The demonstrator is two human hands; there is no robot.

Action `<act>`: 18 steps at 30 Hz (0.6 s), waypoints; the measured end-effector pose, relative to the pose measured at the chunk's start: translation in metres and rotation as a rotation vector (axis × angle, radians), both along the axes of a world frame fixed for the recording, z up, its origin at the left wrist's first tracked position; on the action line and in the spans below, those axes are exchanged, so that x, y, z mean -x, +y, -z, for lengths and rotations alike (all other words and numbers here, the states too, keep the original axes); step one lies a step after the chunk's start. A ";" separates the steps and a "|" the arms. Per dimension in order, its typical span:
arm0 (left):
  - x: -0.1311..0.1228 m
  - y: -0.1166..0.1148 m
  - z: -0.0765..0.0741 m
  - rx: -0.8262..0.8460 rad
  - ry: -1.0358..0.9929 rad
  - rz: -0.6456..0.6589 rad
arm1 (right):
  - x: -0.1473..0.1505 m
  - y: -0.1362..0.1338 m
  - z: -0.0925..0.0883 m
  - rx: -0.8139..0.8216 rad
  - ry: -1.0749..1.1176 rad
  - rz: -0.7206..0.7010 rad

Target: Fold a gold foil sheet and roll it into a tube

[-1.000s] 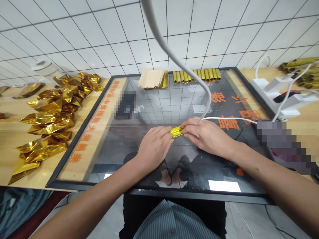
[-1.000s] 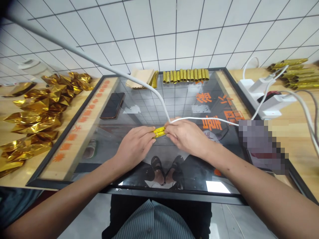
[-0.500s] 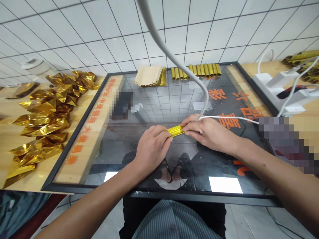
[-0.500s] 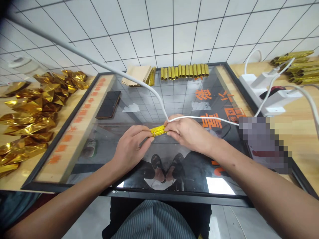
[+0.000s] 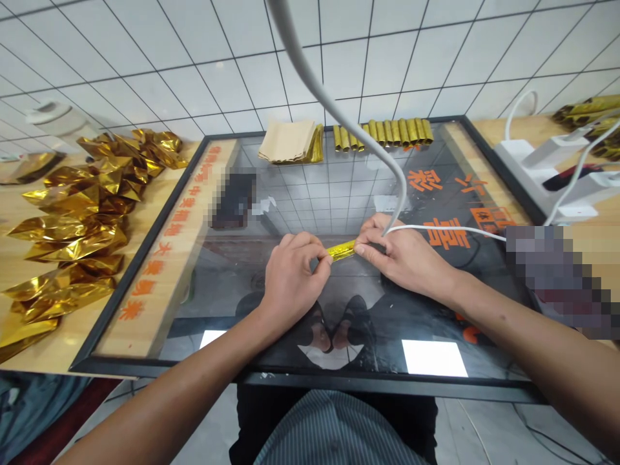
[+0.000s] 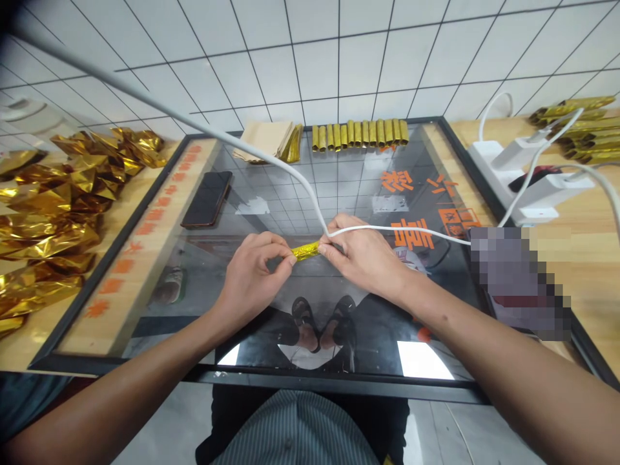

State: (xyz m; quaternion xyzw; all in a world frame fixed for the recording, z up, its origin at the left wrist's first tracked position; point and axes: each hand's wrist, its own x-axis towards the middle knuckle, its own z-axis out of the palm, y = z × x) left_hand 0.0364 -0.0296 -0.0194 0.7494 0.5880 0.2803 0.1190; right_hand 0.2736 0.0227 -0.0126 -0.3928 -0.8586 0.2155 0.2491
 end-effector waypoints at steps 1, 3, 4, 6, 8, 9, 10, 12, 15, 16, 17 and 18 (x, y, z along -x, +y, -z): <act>0.000 0.000 0.000 0.002 0.001 0.004 | 0.000 0.000 0.000 0.006 0.013 0.004; 0.000 0.000 0.000 -0.002 0.006 0.011 | 0.001 0.000 0.000 0.018 0.030 0.004; 0.000 0.000 0.000 -0.008 0.008 0.011 | 0.001 0.000 0.000 0.023 0.034 0.006; -0.001 0.000 0.000 -0.013 0.013 0.010 | 0.002 -0.001 0.000 0.030 0.037 0.022; -0.001 0.000 0.001 -0.011 0.012 0.005 | 0.003 -0.003 0.000 0.036 0.029 0.056; -0.001 0.000 0.001 -0.009 0.008 0.001 | 0.005 -0.004 0.000 0.040 0.022 0.075; -0.001 0.000 0.001 -0.006 0.004 -0.004 | 0.006 -0.004 0.000 0.045 0.014 0.094; -0.001 0.001 0.001 0.000 -0.007 -0.015 | 0.009 -0.005 0.000 0.046 -0.006 0.130; -0.001 0.000 0.000 0.012 -0.022 -0.023 | 0.012 -0.006 0.000 0.022 -0.031 0.158; -0.001 0.000 -0.001 0.014 -0.027 -0.022 | 0.013 -0.006 0.000 0.012 -0.040 0.159; -0.001 0.000 -0.001 0.017 -0.033 -0.022 | 0.013 -0.006 0.000 0.004 -0.049 0.157; -0.001 -0.001 -0.001 0.016 -0.041 -0.024 | 0.013 -0.005 0.000 -0.004 -0.059 0.154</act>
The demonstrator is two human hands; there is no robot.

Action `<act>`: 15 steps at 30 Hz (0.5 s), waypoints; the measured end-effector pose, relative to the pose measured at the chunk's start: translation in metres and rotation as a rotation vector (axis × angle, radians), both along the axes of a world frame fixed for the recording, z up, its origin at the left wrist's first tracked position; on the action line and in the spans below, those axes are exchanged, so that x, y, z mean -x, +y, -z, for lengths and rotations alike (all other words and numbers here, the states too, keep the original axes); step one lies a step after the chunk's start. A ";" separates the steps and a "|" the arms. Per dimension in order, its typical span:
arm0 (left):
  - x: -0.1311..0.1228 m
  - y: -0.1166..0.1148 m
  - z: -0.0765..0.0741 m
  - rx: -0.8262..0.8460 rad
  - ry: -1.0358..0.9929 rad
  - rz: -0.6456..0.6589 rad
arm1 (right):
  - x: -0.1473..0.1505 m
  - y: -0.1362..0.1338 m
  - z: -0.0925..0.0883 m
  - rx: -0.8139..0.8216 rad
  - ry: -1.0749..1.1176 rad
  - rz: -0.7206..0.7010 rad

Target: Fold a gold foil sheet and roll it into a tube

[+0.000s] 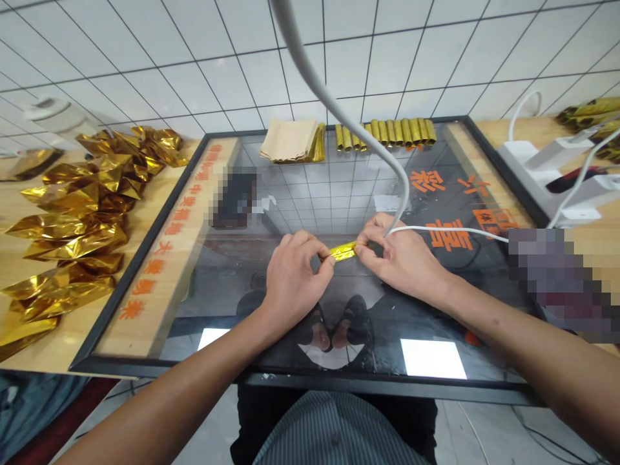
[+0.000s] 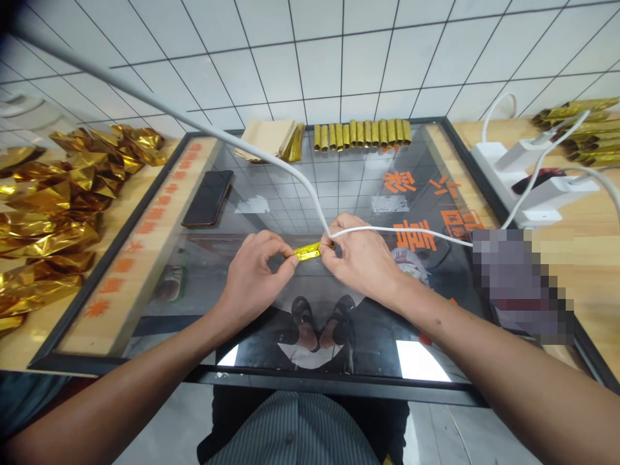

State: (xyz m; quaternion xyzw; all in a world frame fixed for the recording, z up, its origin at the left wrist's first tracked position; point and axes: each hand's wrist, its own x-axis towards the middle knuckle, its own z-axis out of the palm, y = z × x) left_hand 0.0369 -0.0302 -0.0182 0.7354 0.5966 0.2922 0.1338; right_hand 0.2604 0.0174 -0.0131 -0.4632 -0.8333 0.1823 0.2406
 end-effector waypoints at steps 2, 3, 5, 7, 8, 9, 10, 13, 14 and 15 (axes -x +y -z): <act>0.001 0.000 0.000 -0.001 -0.014 -0.006 | 0.000 0.001 0.001 -0.012 -0.012 -0.007; 0.001 0.000 0.000 -0.002 -0.019 -0.008 | 0.000 0.001 0.002 -0.018 -0.012 -0.011; 0.002 0.000 0.002 -0.003 -0.018 -0.012 | -0.001 0.002 0.004 -0.032 -0.003 -0.018; 0.002 0.000 0.003 0.003 -0.009 -0.014 | -0.001 0.002 0.005 -0.038 0.006 -0.016; 0.002 0.001 0.003 0.006 -0.004 -0.016 | -0.001 0.002 0.006 -0.037 0.009 -0.007; 0.002 0.001 0.004 0.008 0.002 -0.018 | -0.001 0.002 0.006 -0.033 0.014 0.008; 0.002 0.001 0.004 0.009 0.008 -0.018 | -0.001 0.002 0.006 -0.028 0.019 0.024; 0.002 0.001 0.004 0.008 0.021 -0.019 | -0.001 0.001 0.005 -0.015 0.035 0.047; 0.002 0.002 0.004 0.008 0.024 -0.017 | -0.001 0.001 0.004 -0.016 0.035 0.050; 0.003 0.002 0.004 0.010 0.029 -0.013 | -0.001 0.001 0.004 -0.019 0.029 0.054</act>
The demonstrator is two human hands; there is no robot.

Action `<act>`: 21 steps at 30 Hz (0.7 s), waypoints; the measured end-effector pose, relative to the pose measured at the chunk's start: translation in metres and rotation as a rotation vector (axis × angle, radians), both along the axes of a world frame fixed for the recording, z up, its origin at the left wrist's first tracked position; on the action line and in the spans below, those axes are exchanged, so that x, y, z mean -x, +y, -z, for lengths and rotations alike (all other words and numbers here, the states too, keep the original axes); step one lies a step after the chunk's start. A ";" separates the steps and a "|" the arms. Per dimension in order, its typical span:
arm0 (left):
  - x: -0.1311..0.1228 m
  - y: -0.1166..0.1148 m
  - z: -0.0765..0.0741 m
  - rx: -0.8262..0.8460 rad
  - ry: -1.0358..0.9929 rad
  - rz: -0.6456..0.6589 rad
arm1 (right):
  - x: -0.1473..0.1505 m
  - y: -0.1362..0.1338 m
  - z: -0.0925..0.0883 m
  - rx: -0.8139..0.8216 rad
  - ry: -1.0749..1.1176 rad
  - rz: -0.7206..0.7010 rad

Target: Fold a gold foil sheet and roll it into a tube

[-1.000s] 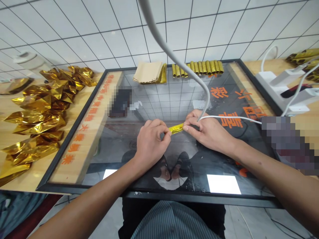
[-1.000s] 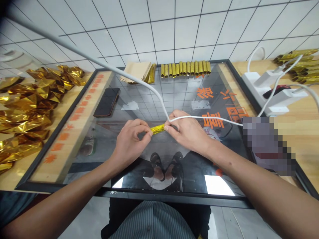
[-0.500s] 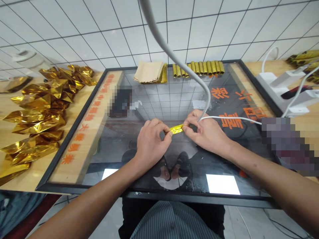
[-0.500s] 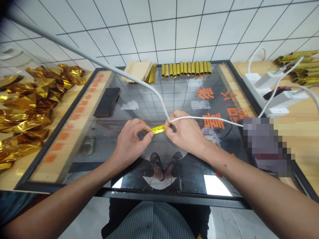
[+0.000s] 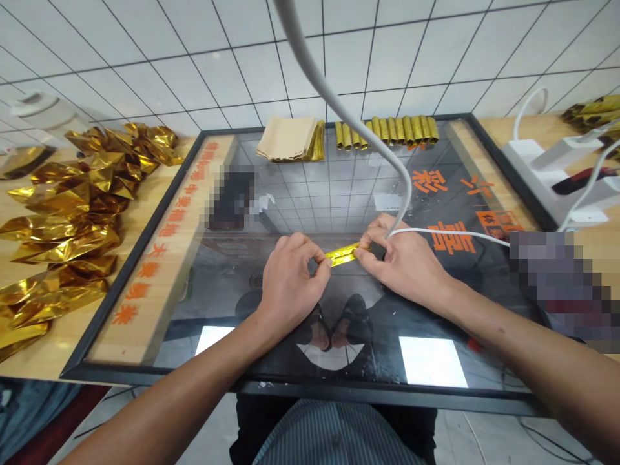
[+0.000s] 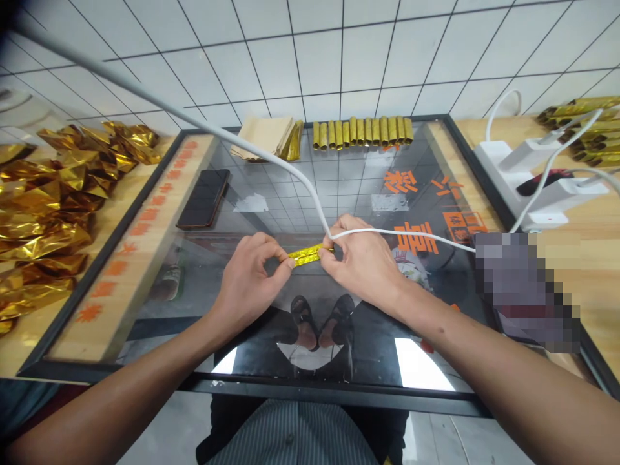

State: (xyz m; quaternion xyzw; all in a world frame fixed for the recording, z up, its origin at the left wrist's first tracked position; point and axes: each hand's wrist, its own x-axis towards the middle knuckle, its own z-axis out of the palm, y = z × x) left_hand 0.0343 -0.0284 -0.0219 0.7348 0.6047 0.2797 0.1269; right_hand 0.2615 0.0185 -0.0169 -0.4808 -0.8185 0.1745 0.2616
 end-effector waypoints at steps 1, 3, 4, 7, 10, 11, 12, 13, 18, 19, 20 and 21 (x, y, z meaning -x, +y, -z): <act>0.000 0.000 0.000 0.002 0.006 0.005 | 0.000 0.000 -0.001 -0.002 -0.010 0.010; 0.001 0.001 0.000 0.007 0.021 0.012 | 0.000 0.000 -0.002 0.001 -0.033 0.039; 0.002 0.001 0.000 0.010 0.029 0.014 | 0.000 0.000 -0.002 0.009 -0.044 0.051; 0.003 0.002 0.000 0.018 0.045 0.009 | 0.001 0.001 -0.004 0.045 -0.059 0.069; 0.003 0.001 0.000 0.015 0.060 0.013 | 0.001 0.001 -0.005 0.051 -0.069 0.070; 0.002 0.001 0.000 0.010 0.064 0.014 | 0.001 0.001 -0.005 0.045 -0.070 0.067; 0.002 0.001 0.000 0.008 0.067 0.014 | 0.001 0.001 -0.004 0.039 -0.071 0.066; 0.001 0.001 -0.001 0.007 0.069 0.011 | 0.001 0.001 -0.004 0.034 -0.070 0.065; -0.001 0.002 -0.002 0.010 0.083 0.005 | -0.001 0.001 0.000 0.015 -0.052 0.064; -0.001 0.002 -0.002 0.010 0.086 0.007 | -0.001 0.002 0.000 0.014 -0.051 0.062; -0.001 0.002 -0.001 0.011 0.090 0.008 | -0.001 0.002 0.000 0.015 -0.052 0.062; -0.001 0.002 -0.001 0.012 0.094 0.007 | -0.001 0.002 0.000 0.016 -0.054 0.063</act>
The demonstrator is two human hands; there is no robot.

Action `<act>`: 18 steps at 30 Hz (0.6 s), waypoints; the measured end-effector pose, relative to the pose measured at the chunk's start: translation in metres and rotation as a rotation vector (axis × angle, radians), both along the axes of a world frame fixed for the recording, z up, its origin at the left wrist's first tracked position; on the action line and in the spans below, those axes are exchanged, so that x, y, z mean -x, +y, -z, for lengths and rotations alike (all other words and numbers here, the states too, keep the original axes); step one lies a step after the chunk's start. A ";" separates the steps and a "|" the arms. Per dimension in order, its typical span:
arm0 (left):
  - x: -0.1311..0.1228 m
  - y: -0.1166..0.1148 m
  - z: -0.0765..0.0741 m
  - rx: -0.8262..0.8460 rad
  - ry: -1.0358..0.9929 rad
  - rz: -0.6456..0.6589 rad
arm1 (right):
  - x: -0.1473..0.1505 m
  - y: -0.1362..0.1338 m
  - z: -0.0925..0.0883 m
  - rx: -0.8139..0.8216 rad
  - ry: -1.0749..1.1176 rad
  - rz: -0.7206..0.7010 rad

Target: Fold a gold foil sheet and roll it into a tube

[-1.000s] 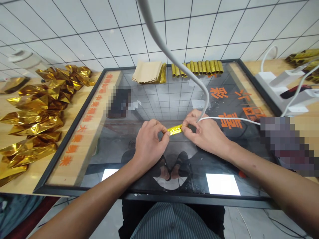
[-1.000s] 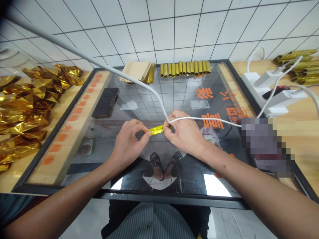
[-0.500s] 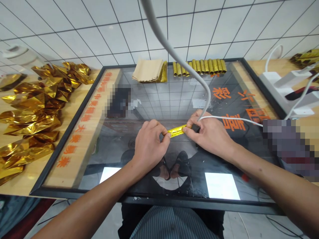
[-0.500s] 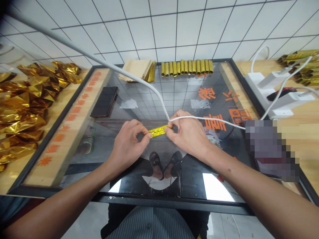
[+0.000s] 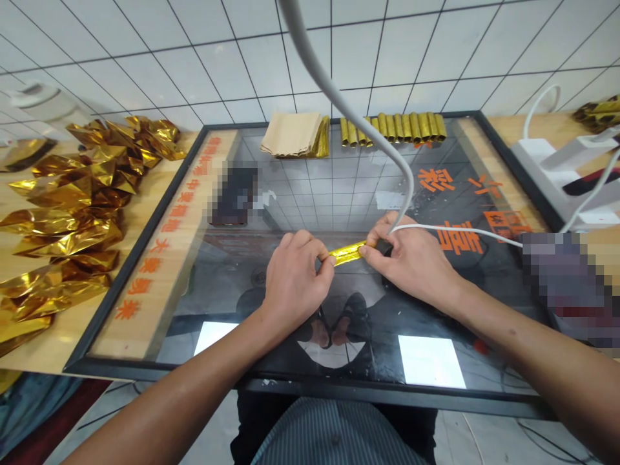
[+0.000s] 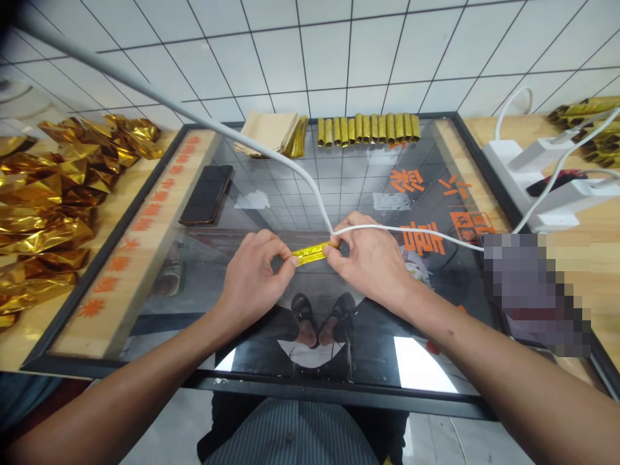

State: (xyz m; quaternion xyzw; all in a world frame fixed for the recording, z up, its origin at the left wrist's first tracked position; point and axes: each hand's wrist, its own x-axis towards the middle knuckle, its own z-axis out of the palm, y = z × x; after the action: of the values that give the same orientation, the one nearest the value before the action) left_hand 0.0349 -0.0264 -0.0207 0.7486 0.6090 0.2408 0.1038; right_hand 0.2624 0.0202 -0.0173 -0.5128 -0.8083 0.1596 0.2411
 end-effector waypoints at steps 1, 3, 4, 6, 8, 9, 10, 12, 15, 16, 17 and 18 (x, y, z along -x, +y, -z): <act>0.000 0.000 0.000 0.002 0.005 -0.001 | 0.000 0.000 0.000 0.002 -0.002 0.002; 0.000 0.000 0.001 0.004 0.014 -0.003 | 0.000 0.000 0.000 0.003 -0.008 0.005; 0.000 0.000 0.002 0.005 0.017 -0.004 | 0.001 0.000 -0.001 0.001 -0.011 0.005; 0.000 0.000 0.002 0.005 0.018 -0.007 | 0.001 -0.001 -0.002 0.001 -0.014 0.006; 0.000 0.000 0.002 0.003 0.018 -0.009 | 0.001 -0.001 -0.002 0.006 -0.015 0.007; 0.000 0.000 0.001 0.002 0.020 -0.012 | 0.001 -0.001 -0.003 0.011 -0.016 0.007; 0.000 0.000 0.001 -0.001 0.023 -0.013 | 0.001 -0.001 -0.003 0.016 -0.017 0.007; 0.000 0.000 0.001 -0.007 0.024 -0.019 | 0.001 -0.001 -0.003 0.017 -0.019 0.002; 0.000 0.000 0.001 -0.009 0.013 -0.024 | 0.000 -0.001 -0.002 0.007 -0.019 -0.005; 0.001 0.000 0.001 -0.008 0.009 -0.024 | 0.000 -0.001 -0.002 0.007 -0.019 -0.001; 0.001 0.000 0.002 -0.005 0.006 -0.022 | 0.000 -0.001 -0.003 0.012 -0.021 0.005; 0.001 0.000 0.002 -0.003 0.003 -0.017 | 0.001 -0.001 -0.003 0.019 -0.024 0.012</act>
State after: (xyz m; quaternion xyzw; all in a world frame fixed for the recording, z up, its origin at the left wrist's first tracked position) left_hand 0.0339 -0.0265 -0.0223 0.7437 0.6153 0.2414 0.0998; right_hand 0.2616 0.0193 -0.0140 -0.5217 -0.8066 0.1597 0.2274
